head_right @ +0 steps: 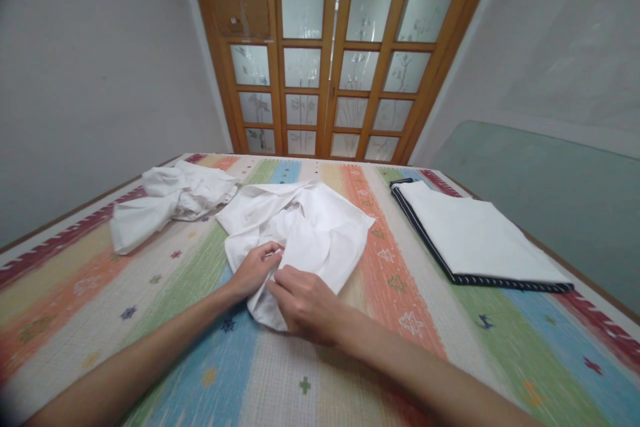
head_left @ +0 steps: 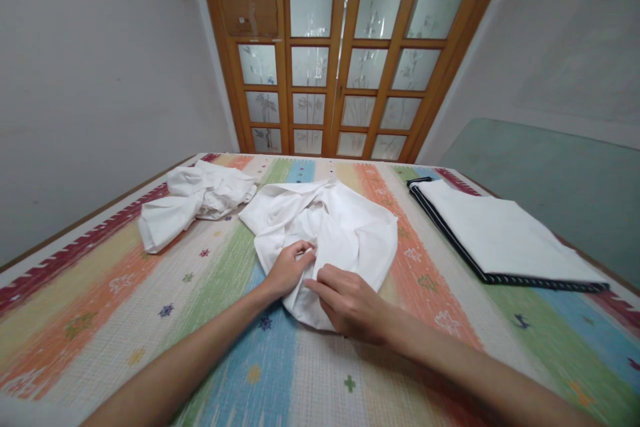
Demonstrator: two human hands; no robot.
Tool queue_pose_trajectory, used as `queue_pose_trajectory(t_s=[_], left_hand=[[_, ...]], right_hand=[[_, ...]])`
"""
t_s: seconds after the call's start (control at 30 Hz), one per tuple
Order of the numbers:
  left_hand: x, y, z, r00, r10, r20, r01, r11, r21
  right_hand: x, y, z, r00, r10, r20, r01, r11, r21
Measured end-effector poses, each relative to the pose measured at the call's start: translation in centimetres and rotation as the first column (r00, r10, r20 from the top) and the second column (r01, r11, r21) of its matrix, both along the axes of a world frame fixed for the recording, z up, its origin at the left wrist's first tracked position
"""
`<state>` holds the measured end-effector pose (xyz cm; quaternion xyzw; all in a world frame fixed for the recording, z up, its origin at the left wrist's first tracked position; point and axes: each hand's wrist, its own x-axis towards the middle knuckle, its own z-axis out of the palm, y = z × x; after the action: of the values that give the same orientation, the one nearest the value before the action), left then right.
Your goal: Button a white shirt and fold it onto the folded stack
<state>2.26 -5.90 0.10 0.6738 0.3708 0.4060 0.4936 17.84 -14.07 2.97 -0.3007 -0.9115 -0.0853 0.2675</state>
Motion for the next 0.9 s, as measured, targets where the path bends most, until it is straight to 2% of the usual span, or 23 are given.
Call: queue_pose_trajectory(t_s=[0.1,0.2,0.27,0.3,0.37,0.47,0.6,0.73,0.9], left_hand=[[-1.6,0.3,1.0,0.993,0.103,0.058,-0.099,0.992,-0.079],[-4.3,0.6,2.2,0.983,0.149,0.106,-0.141,0.987,-0.080],[-5.9,0.6,2.8,0.989,0.104,0.108,-0.101,0.994,-0.032],[-6.4,0.4,3.0,0.993,0.065,0.097,-0.065,0.998,-0.010],[-6.7,-0.3,3.4,0.998,-0.004,0.061,0.003,1.000,0.021],[-5.9,-2.0,4.0,0.997,-0.069,-0.028,0.071,0.994,0.079],[-5.3,-4.1,4.5,0.985,-0.091,-0.150,0.124,0.964,0.233],[-6.7,-4.5,4.0,0.969,0.008,-0.246,0.077,0.940,0.333],[-8.1,-3.1,4.0,0.870,0.179,-0.460,0.038,0.905,0.424]], right_hand=[[1.4,0.0,0.4,0.990,-0.086,0.112,0.092,0.995,-0.043],[4.5,0.7,0.9,0.927,-0.301,0.225,0.338,0.929,-0.150],[6.3,1.1,1.6,0.889,-0.380,0.256,0.443,0.858,-0.261],[6.8,1.3,2.0,0.887,-0.394,0.241,0.455,0.834,-0.312],[6.7,1.5,2.7,0.905,-0.399,0.149,0.426,0.825,-0.371],[4.6,2.1,2.8,0.905,-0.424,0.022,0.409,0.857,-0.312],[1.9,4.1,1.5,0.884,-0.454,0.113,0.466,0.877,-0.119],[1.8,6.3,0.3,0.879,-0.445,0.168,0.455,0.890,-0.021],[2.4,6.6,0.2,0.900,-0.407,0.155,0.423,0.903,-0.083]])
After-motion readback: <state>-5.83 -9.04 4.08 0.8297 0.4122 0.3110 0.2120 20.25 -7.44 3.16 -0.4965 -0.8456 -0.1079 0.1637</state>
